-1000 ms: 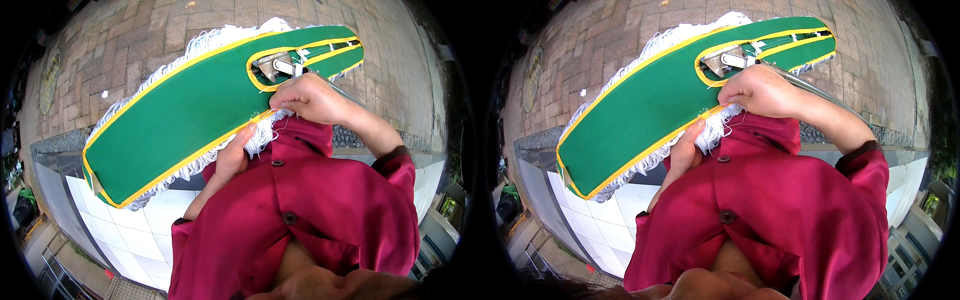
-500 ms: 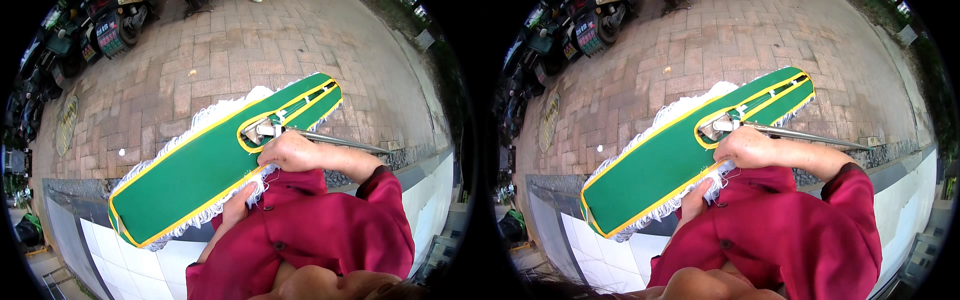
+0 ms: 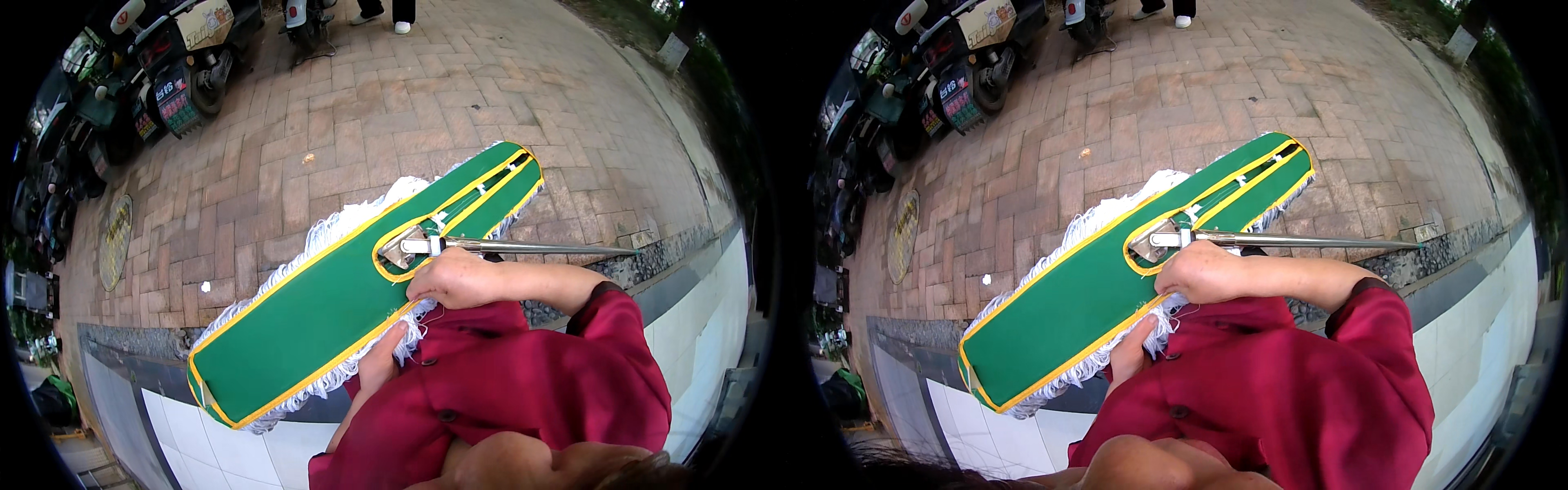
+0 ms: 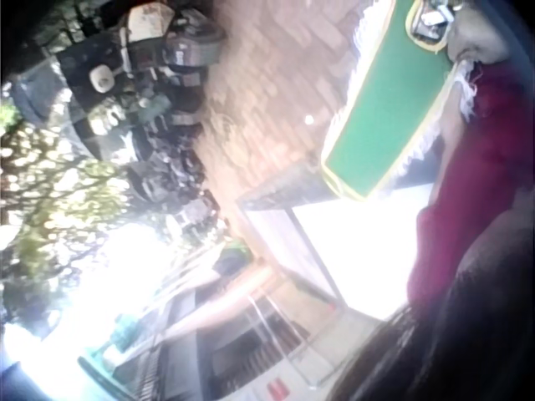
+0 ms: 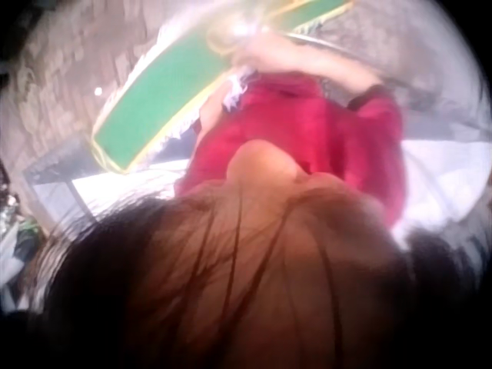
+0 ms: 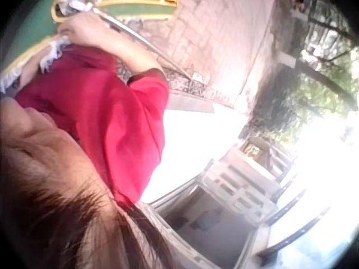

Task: The person is sewing the fringe of a mop head using a needle and thread while sitting on a sidewalk ledge, then uses scissors to cut the thread.

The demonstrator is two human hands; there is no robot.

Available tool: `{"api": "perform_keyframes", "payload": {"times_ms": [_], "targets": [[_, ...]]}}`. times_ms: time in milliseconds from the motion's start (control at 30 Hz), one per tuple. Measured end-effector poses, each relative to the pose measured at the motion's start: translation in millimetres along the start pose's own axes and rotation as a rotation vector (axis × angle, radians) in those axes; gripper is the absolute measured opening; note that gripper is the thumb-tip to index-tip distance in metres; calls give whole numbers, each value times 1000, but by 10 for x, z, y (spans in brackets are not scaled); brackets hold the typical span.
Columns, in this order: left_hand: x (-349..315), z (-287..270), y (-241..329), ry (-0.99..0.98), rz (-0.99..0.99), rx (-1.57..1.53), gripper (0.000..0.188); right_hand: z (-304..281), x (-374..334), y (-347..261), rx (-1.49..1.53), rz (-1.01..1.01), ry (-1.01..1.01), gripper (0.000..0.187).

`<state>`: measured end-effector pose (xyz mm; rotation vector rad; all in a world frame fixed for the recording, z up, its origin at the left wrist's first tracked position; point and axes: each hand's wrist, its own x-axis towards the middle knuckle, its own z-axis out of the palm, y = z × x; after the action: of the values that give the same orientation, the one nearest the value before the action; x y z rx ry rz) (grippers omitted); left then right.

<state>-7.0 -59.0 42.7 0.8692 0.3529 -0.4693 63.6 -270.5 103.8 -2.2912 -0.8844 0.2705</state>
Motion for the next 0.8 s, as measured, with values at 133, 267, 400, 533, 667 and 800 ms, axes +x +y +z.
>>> {"api": "perform_keyframes", "payload": {"times_ms": [133,267,400,533,667,800], "targets": [[19,21,-7,-7,-2,2,30,18,-27,38,16,-3,16,13],[-15,83,23,17,24,15,28,29,-43,47,28,-8,25,13],[-13,103,34,18,16,4,28,41,-64,48,34,2,28,14],[-7,89,26,21,29,31,29,50,-77,56,72,5,45,13],[-3,82,22,14,43,46,29,35,-79,54,69,-2,40,14],[-6,97,20,20,17,21,30,65,-95,67,109,-3,86,14]]}}
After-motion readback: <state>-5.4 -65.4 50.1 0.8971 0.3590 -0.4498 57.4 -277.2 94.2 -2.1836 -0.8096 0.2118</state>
